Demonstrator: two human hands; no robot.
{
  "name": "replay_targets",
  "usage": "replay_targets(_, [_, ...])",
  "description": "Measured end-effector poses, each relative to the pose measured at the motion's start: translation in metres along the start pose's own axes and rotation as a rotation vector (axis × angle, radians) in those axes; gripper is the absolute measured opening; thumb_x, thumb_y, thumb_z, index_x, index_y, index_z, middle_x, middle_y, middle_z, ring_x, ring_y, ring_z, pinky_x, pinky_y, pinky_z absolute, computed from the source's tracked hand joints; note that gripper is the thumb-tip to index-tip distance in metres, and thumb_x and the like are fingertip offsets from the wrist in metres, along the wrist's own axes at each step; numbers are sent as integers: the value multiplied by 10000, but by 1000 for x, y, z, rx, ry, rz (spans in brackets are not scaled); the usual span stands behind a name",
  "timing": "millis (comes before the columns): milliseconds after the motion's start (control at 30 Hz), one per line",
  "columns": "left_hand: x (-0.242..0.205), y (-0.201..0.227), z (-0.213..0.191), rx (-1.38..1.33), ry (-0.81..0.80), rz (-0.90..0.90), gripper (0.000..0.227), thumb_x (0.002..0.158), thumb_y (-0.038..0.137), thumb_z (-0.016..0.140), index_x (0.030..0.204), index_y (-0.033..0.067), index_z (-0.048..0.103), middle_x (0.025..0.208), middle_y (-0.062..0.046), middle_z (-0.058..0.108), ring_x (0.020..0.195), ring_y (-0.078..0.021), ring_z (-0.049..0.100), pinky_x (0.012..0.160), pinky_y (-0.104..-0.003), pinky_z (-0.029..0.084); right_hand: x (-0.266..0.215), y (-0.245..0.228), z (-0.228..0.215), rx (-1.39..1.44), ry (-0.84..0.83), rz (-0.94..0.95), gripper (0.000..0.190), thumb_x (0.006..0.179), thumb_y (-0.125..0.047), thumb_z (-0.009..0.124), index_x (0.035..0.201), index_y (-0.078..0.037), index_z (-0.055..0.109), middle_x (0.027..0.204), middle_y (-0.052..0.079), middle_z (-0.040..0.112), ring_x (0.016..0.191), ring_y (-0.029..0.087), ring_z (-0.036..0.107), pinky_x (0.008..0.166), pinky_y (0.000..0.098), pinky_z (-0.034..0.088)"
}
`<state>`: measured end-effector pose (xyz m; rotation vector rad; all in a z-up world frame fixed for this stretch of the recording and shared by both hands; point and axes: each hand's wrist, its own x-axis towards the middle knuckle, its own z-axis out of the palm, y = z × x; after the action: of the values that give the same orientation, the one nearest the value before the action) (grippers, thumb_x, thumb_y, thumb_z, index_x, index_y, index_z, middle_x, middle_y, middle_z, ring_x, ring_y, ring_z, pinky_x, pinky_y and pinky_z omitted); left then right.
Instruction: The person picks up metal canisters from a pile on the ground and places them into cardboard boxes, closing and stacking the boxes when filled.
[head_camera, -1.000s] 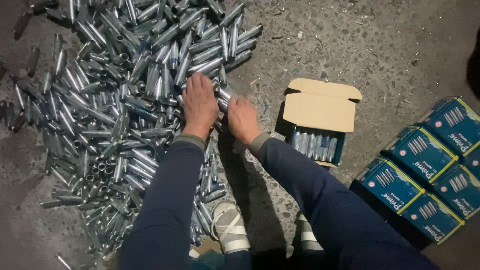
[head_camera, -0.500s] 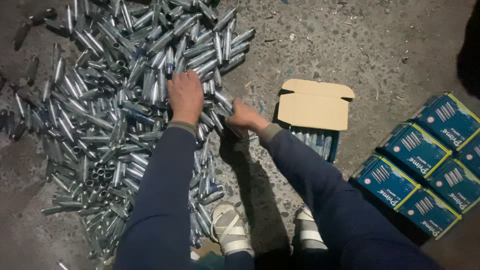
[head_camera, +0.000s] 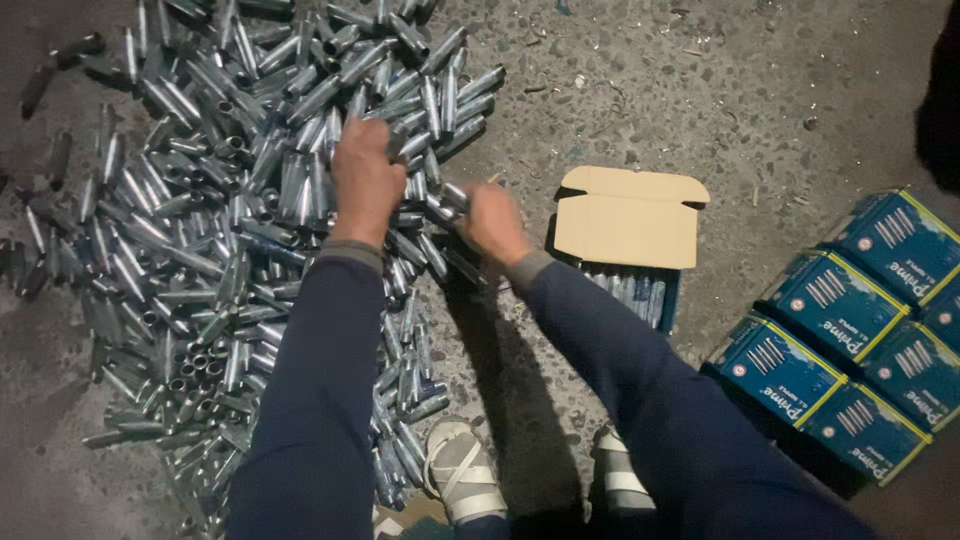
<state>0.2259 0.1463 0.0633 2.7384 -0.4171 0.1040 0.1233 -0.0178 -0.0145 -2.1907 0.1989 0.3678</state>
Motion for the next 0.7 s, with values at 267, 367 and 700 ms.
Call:
replay_targets(267, [11, -33, 76, 378, 69, 318, 96, 839, 75, 660, 934, 83, 663, 822, -111, 622, 786, -339, 675, 664, -486, 542, 14, 2, 43, -350, 192, -180, 186, 963, -106, 536, 998, 13, 675, 895, 209, 628, 897, 406, 702, 668, 480, 603])
replay_targets(367, [17, -26, 62, 345, -38, 251, 70, 877, 57, 622, 906, 97, 672, 805, -115, 674, 799, -374, 724, 672, -508, 576, -8, -44, -10, -270, 95, -115, 195, 989, -108, 539, 1012, 34, 670, 892, 214, 633, 864, 411, 705, 652, 513, 591])
replay_targets(700, [-15, -24, 0, -749, -230, -505, 448, 844, 232, 875, 1203, 62, 670, 1129, -172, 733, 1136, -409, 695, 890, -566, 512, -25, 6, -46, 705, -358, 446, 533, 845, -269, 865, 1342, -170, 700, 1269, 167, 686, 1122, 304, 620, 953, 487, 516])
